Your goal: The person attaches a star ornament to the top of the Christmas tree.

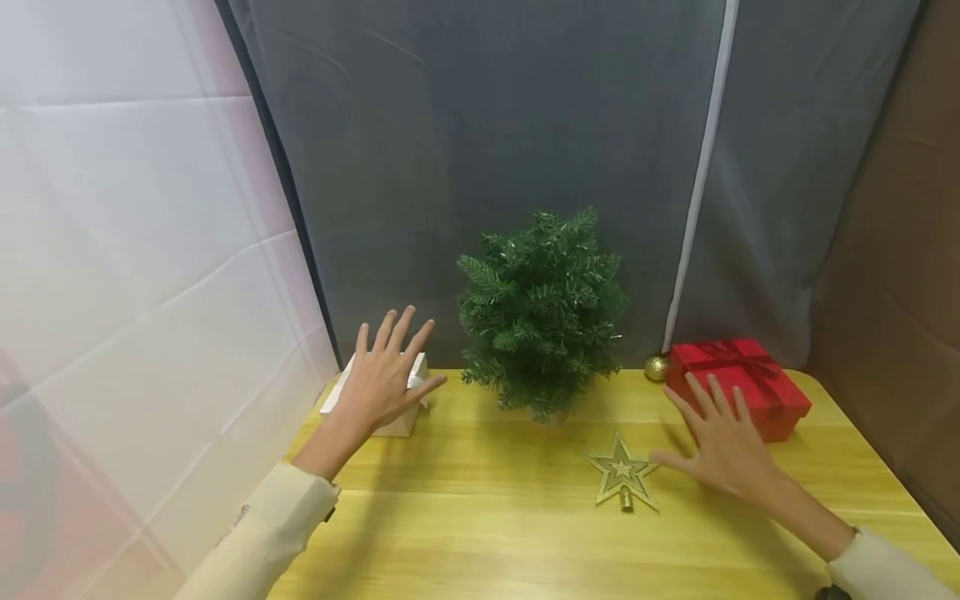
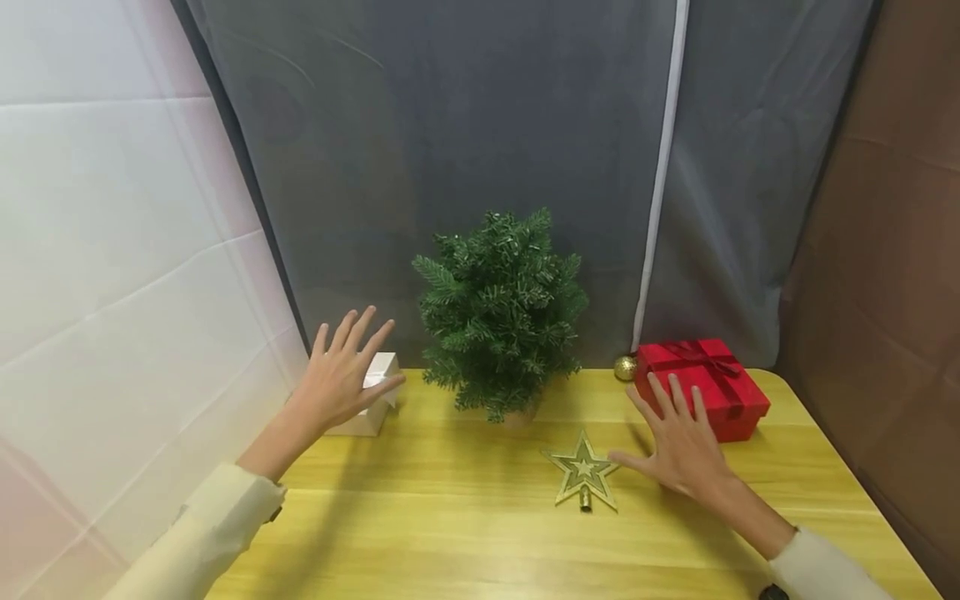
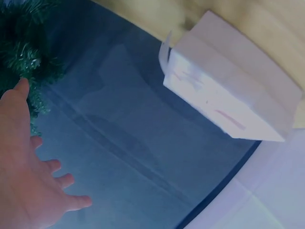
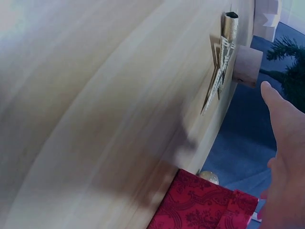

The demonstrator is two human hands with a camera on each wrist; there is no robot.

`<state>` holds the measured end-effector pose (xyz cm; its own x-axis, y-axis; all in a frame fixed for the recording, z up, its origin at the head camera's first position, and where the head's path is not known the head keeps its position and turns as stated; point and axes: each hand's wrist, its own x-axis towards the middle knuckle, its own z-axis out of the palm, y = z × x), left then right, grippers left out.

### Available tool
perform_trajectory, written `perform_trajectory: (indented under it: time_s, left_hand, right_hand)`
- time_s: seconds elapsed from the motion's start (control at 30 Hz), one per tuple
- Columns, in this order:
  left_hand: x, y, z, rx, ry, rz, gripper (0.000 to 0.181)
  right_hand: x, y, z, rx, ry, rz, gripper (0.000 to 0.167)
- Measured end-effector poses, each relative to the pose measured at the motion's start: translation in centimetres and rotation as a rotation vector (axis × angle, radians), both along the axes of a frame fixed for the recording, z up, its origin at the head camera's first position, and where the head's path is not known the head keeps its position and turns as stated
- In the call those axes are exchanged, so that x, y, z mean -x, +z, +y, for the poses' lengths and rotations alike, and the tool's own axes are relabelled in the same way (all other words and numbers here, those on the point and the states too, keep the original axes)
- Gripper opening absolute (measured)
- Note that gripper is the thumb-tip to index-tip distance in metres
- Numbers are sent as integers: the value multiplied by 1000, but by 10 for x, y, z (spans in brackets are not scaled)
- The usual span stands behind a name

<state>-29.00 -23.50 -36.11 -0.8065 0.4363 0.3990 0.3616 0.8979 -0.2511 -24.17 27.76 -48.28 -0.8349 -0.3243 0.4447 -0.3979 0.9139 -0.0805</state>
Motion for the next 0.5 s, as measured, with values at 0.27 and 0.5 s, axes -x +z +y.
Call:
perform_trajectory:
  time_s: [0.27,0.5]
  left_hand:
    - [5,20,7,-32,-42,33,90]
    - [11,43,16,-63,-87,107,84]
  right_hand:
    - [-6,-11,-4,-5,42,31,100]
    - [-11,-14,-10,19,99,43,95]
